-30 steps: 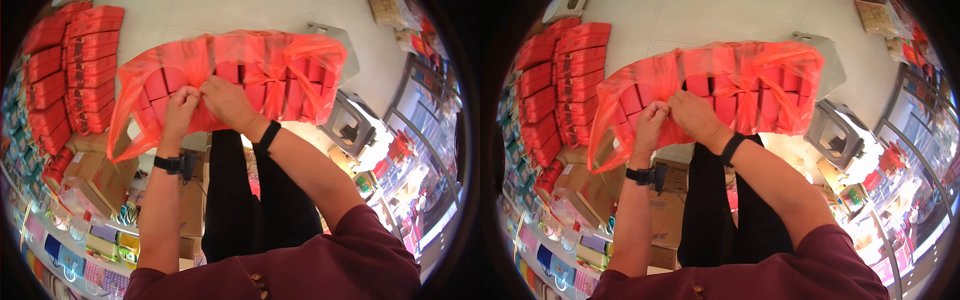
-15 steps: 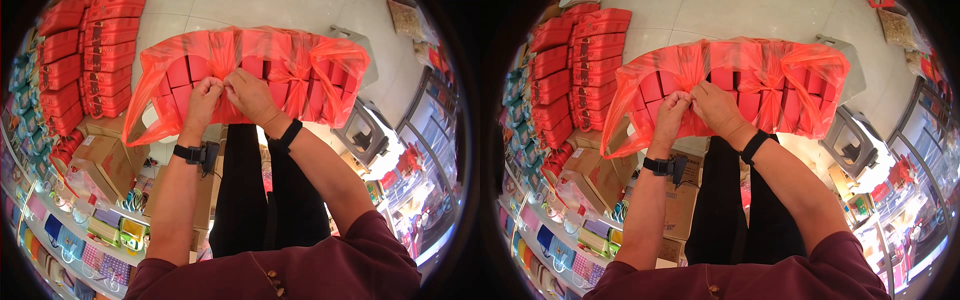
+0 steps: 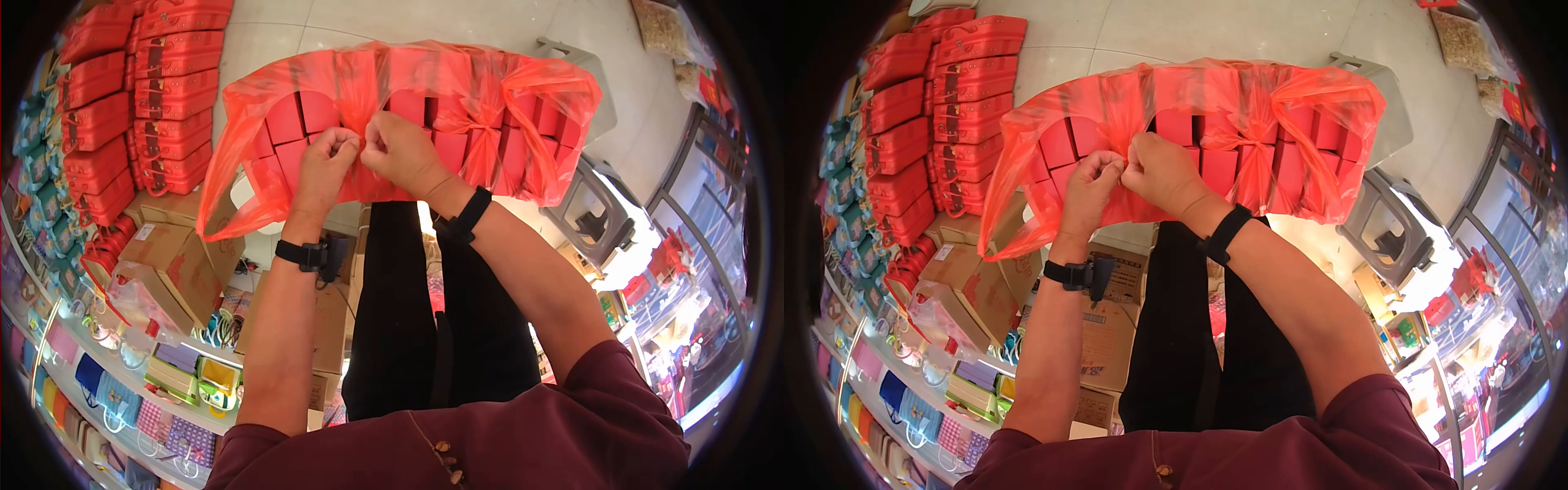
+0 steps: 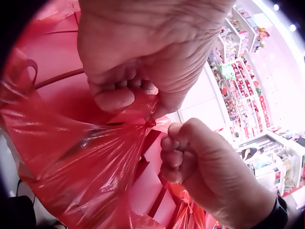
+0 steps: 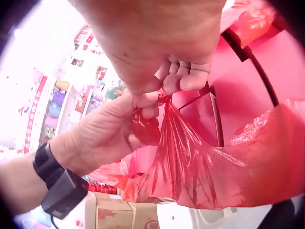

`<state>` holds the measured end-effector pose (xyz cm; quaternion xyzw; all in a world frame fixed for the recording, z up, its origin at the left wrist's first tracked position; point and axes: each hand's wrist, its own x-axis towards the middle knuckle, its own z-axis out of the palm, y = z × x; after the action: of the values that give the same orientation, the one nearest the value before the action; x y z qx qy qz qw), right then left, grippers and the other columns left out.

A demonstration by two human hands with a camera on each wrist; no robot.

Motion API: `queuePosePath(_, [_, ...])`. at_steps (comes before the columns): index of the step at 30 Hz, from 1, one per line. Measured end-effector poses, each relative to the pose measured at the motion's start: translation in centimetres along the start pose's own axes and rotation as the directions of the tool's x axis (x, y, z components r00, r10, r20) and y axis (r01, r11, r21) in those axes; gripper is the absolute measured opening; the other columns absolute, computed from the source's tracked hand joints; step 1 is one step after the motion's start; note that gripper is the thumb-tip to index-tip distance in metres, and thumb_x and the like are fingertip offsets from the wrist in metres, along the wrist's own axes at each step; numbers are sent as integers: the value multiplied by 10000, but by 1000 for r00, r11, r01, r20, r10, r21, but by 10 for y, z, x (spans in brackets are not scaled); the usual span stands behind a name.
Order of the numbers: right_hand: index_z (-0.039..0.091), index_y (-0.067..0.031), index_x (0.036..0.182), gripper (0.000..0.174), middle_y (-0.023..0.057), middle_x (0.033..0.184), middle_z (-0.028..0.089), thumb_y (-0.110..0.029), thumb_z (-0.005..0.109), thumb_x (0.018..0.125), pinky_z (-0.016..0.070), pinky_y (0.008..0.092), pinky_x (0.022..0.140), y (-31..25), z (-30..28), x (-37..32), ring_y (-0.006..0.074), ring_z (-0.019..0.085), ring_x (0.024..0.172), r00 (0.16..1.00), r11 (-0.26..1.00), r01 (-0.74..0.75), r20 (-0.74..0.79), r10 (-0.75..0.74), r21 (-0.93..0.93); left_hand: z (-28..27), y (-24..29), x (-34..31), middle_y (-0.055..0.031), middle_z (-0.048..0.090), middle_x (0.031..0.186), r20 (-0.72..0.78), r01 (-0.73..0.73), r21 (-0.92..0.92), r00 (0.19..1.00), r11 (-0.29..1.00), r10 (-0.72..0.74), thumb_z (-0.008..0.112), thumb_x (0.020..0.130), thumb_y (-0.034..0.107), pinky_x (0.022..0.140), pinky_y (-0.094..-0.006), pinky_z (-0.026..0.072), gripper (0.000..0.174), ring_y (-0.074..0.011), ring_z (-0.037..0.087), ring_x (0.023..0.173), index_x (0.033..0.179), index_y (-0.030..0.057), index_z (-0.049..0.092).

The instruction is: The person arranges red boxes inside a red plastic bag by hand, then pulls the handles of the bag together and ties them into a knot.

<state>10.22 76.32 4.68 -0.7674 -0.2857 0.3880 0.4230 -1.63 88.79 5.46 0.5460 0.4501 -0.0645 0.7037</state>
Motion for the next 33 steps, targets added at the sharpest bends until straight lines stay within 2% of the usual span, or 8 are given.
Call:
queuePosePath(1, [568, -50, 934, 149, 79, 825, 603, -79, 673, 833, 519, 366, 633, 0, -4, -1, 236, 647, 722, 994, 991, -91, 60, 86, 98, 0, 3, -2, 70, 549, 796, -12, 42, -13, 999, 999, -42, 630, 980, 127, 649, -198, 406, 93, -25, 469, 720, 982, 40, 663])
queuePosePath(4, [573, -53, 943, 156, 115, 850, 616, -113, 668, 834, 533, 393, 686, 4, -12, -2, 285, 653, 777, 998, 990, -60, -1, 61, 127, 0, 4, 0, 82, 537, 798, -8, 40, -51, 999, 998, -41, 632, 981, 138, 640, -196, 397, 99, -23, 460, 720, 979, 43, 663])
queuePosePath(7, [574, -46, 982, 176, 82, 875, 597, -71, 678, 842, 528, 330, 689, 4, -8, -6, 206, 651, 788, 995, 994, 95, -36, -92, 61, -2, 7, -1, 98, 559, 848, 37, 64, -22, 997, 998, -63, 616, 993, 191, 607, -170, 361, 114, 17, 450, 730, 1008, 91, 668])
queuePosePath(13, [566, -68, 948, 184, 106, 900, 605, -100, 690, 816, 533, 403, 658, -1, 3, -2, 305, 650, 811, 977, 957, 186, -66, -205, -222, -1, 6, -1, 88, 566, 846, 41, 62, -49, 997, 997, -60, 609, 997, 191, 634, -179, 384, 120, -2, 474, 743, 983, 88, 669])
queuePosePath(19, [545, -72, 866, 195, 109, 805, 567, -138, 700, 768, 546, 404, 617, -6, 10, -3, 300, 640, 747, 949, 877, 191, -145, -280, -441, 2, 4, 1, 89, 528, 811, 17, 43, -35, 999, 998, -42, 615, 999, 161, 632, -192, 382, 129, -14, 440, 722, 984, 40, 657])
queuePosePath(22, [546, -72, 872, 190, 107, 807, 570, -144, 695, 777, 544, 403, 612, -6, 13, -3, 298, 643, 749, 943, 875, 183, -173, -285, -448, 3, 1, 1, 80, 580, 846, 2, 37, -27, 999, 999, -37, 602, 1007, 198, 627, -180, 386, 138, -9, 481, 743, 975, 82, 670])
queuePosePath(28, [546, -69, 873, 182, 110, 814, 572, -151, 689, 793, 546, 401, 621, -5, 15, -5, 298, 645, 759, 951, 883, 147, -180, -250, -447, 10, 6, -3, 78, 549, 823, -69, 52, -25, 996, 998, -53, 613, 999, 157, 638, -194, 395, 128, -17, 448, 726, 969, 39, 651])
queuePosePath(33, [543, -56, 871, 177, 124, 813, 573, -148, 678, 802, 540, 418, 618, 0, 14, -3, 324, 641, 763, 950, 906, 188, -163, -266, -380, 6, -1, 1, 64, 591, 870, -20, 1, 16, 1000, 1000, -1, 603, 1009, 172, 685, -198, 424, 141, -27, 503, 788, 992, 43, 658])
